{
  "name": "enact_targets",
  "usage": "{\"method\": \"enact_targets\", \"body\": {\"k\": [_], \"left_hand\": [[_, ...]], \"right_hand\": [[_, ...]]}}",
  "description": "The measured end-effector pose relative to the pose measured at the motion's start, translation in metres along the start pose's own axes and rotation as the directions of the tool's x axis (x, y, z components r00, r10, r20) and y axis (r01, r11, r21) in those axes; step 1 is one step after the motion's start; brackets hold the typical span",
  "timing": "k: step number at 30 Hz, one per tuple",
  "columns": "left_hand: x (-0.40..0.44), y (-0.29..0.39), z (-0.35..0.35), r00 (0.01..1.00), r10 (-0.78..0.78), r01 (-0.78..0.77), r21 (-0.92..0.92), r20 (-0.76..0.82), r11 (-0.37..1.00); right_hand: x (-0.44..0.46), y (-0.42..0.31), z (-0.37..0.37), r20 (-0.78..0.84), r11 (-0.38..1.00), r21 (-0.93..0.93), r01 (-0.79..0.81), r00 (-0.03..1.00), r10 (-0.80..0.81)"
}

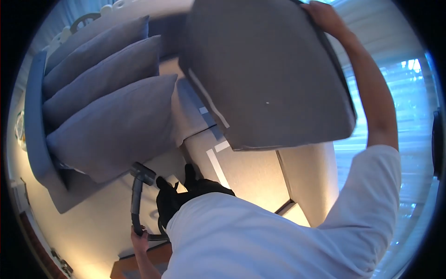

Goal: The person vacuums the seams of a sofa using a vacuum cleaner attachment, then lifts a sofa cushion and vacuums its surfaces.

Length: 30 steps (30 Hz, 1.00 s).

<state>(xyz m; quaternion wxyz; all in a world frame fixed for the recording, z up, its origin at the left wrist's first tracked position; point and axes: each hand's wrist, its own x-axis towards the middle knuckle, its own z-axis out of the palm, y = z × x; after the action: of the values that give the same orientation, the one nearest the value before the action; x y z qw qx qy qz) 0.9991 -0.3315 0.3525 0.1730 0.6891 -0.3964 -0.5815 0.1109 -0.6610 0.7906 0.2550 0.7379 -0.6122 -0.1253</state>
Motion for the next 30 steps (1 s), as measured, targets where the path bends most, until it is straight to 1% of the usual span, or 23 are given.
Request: {"method": "enact_targets", "body": {"k": [2,3,4,5,6,8,9,10,11,13,15,17,18,19,20,22,23,24,25,26,27,28,30], "left_hand": [[0.004,-0.005,0.005,0.99,0.138,-0.139,0.111,0.015,0.984],[-0.009,0.039,0.018,0.985,0.173,-0.169,0.192,-0.004,0.967],[-0.024,0.087,0.037,0.977,0.213,-0.198,0.272,-0.027,0.942],[-0.023,0.098,0.052,0.961,0.267,-0.233,0.313,-0.07,0.921],[-0.013,0.106,0.07,0.942,0.327,-0.287,0.338,-0.068,0.896],[-0.008,0.145,0.104,0.897,0.431,-0.374,0.357,-0.094,0.856],[0.002,0.156,0.115,0.894,0.436,-0.372,0.371,-0.102,0.851],[0.009,0.168,0.124,0.89,0.441,-0.371,0.384,-0.112,0.846],[0.011,0.184,0.132,0.867,0.478,-0.388,0.407,-0.144,0.827],[0.022,0.203,0.133,0.851,0.5,-0.401,0.415,-0.162,0.817],[0.027,0.232,0.141,0.83,0.529,-0.436,0.387,-0.176,0.812],[0.02,0.272,0.152,0.799,0.579,-0.456,0.467,-0.16,0.758],[0.02,0.289,0.159,0.774,0.615,-0.469,0.517,-0.149,0.716],[0.024,0.302,0.167,0.767,0.632,-0.49,0.531,-0.115,0.691],[0.026,0.307,0.169,0.768,0.633,-0.518,0.492,-0.091,0.699],[0.026,0.335,0.184,0.783,0.622,-0.532,0.479,-0.036,0.698],[0.021,0.35,0.191,0.759,0.65,-0.586,0.481,0.044,0.652],[0.02,0.362,0.201,0.73,0.673,-0.638,0.469,0.117,0.611],[0.027,0.365,0.213,0.735,0.664,-0.638,0.469,0.136,0.61],[0.038,0.364,0.226,0.677,0.699,-0.709,0.461,0.232,0.534],[0.047,0.363,0.238,0.609,0.724,-0.774,0.443,0.324,0.453],[0.056,0.364,0.251,0.611,0.717,-0.775,0.442,0.336,0.452],[0.068,0.365,0.286,0.512,0.73,-0.846,0.415,0.452,0.336]], "right_hand": [[0.022,-0.071,-0.031,0.143,0.98,0.112,-0.165,0.979,0.148],[0.031,-0.074,-0.009,0.022,0.996,0.093,-0.002,1.0,0.0],[0.039,-0.077,0.022,-0.101,0.986,0.05,0.157,0.983,-0.151],[0.04,-0.096,0.034,-0.146,0.975,0.189,0.115,0.985,-0.088],[0.042,-0.119,0.045,-0.182,0.945,0.317,0.083,0.983,-0.025],[0.054,-0.145,0.075,-0.13,0.917,0.388,-0.097,0.979,0.158],[0.058,-0.153,0.098,-0.114,0.905,0.393,-0.16,0.969,0.221],[0.063,-0.156,0.117,-0.101,0.89,0.399,-0.221,0.954,0.282],[0.061,-0.164,0.135,-0.128,0.885,0.41,-0.219,0.947,0.294],[0.052,-0.178,0.16,-0.056,0.701,0.556,-0.446,0.822,0.567],[0.046,-0.17,0.169,-0.063,0.665,0.591,-0.457,0.795,0.603],[0.026,-0.166,0.178,-0.029,0.609,0.614,-0.502,0.757,0.653],[0.02,-0.168,0.176,-0.052,0.649,0.644,-0.404,0.824,0.564],[0.011,-0.165,0.171,-0.082,0.681,0.666,-0.303,0.878,0.471],[-0.005,-0.166,0.154,-0.079,0.675,0.658,-0.335,0.86,0.504],[-0.036,-0.166,0.144,-0.114,0.728,0.624,-0.285,0.888,0.446],[-0.052,-0.155,0.166,-0.17,0.757,0.554,-0.347,0.843,0.511],[-0.083,-0.156,0.171,-0.144,0.746,0.555,-0.369,0.84,0.523],[-0.112,-0.153,0.166,-0.009,0.668,0.494,-0.557,0.765,0.644],[-0.132,-0.15,0.161,0.11,0.569,0.403,-0.717,0.655,0.748],[-0.14,-0.151,0.149,0.325,0.502,0.378,-0.778,0.619,0.715],[-0.14,-0.15,0.152,0.335,0.496,0.37,-0.785,0.611,0.717],[-0.14,-0.142,0.168,0.213,0.505,0.411,-0.758,0.619,0.756]]}}
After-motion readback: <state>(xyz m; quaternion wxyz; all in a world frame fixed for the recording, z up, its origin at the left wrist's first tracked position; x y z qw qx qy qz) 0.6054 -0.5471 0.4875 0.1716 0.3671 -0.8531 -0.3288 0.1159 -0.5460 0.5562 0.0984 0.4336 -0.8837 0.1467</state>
